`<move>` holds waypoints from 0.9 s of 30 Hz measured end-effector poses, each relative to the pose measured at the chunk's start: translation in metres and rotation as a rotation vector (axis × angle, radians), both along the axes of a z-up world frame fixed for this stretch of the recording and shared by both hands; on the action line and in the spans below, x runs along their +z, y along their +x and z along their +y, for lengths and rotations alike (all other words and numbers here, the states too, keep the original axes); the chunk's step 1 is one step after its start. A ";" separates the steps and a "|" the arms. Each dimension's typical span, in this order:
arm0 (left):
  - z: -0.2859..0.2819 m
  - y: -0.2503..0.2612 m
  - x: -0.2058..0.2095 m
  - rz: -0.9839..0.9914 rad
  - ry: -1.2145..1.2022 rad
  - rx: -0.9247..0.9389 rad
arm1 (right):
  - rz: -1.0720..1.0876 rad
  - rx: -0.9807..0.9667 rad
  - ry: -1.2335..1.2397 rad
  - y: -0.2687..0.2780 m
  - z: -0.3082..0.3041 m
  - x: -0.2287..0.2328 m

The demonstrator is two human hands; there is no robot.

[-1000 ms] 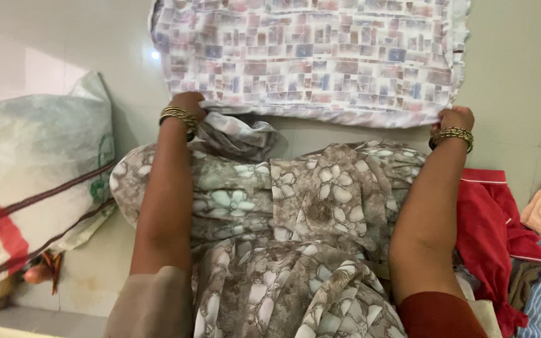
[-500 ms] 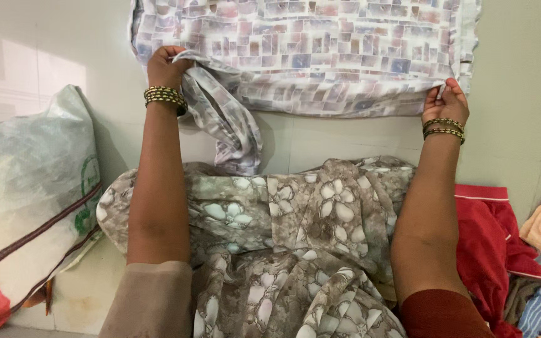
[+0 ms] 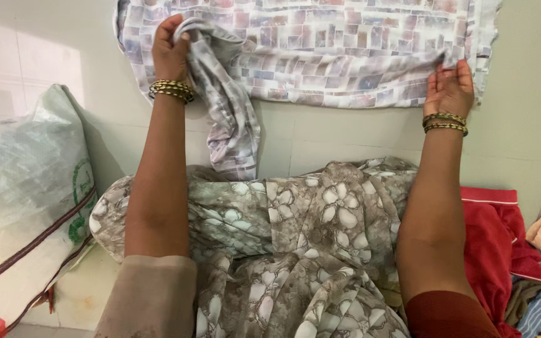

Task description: The person folds a patterned shirt on the floor. They smooth the fabric, fold the sleeves inward, and then fold the shirt in half and again into a compact rectangle.

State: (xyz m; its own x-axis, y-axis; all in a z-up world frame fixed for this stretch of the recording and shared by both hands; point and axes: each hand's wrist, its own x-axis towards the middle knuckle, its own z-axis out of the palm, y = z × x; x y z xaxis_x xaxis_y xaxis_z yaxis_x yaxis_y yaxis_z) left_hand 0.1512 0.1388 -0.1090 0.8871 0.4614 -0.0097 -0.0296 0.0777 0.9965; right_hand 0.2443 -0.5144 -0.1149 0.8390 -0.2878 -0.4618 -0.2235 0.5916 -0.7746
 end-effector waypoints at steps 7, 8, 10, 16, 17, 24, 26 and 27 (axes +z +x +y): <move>-0.116 -0.009 0.070 0.162 1.255 -0.081 | -0.403 0.358 -1.411 -0.011 0.035 -0.011; -0.139 -0.012 0.072 0.189 1.147 -0.208 | -0.340 0.451 -1.344 -0.019 0.051 -0.003; -0.181 -0.023 0.071 0.211 1.133 -0.469 | -0.414 0.636 -1.382 -0.034 0.079 0.014; -0.187 -0.041 0.075 0.609 1.556 -0.721 | -0.400 0.848 -1.751 -0.064 0.132 0.054; -0.186 -0.041 0.083 0.558 1.664 -0.664 | -0.346 0.909 -1.736 -0.065 0.131 0.059; -0.191 -0.034 0.139 1.095 1.223 -0.681 | -0.053 1.090 -1.458 -0.051 0.103 0.060; -0.180 -0.025 0.127 0.975 1.315 -0.597 | -0.028 0.881 -1.465 -0.035 0.080 0.051; -0.175 -0.021 0.118 0.859 1.311 -0.538 | -0.010 0.724 -1.475 -0.024 0.067 0.045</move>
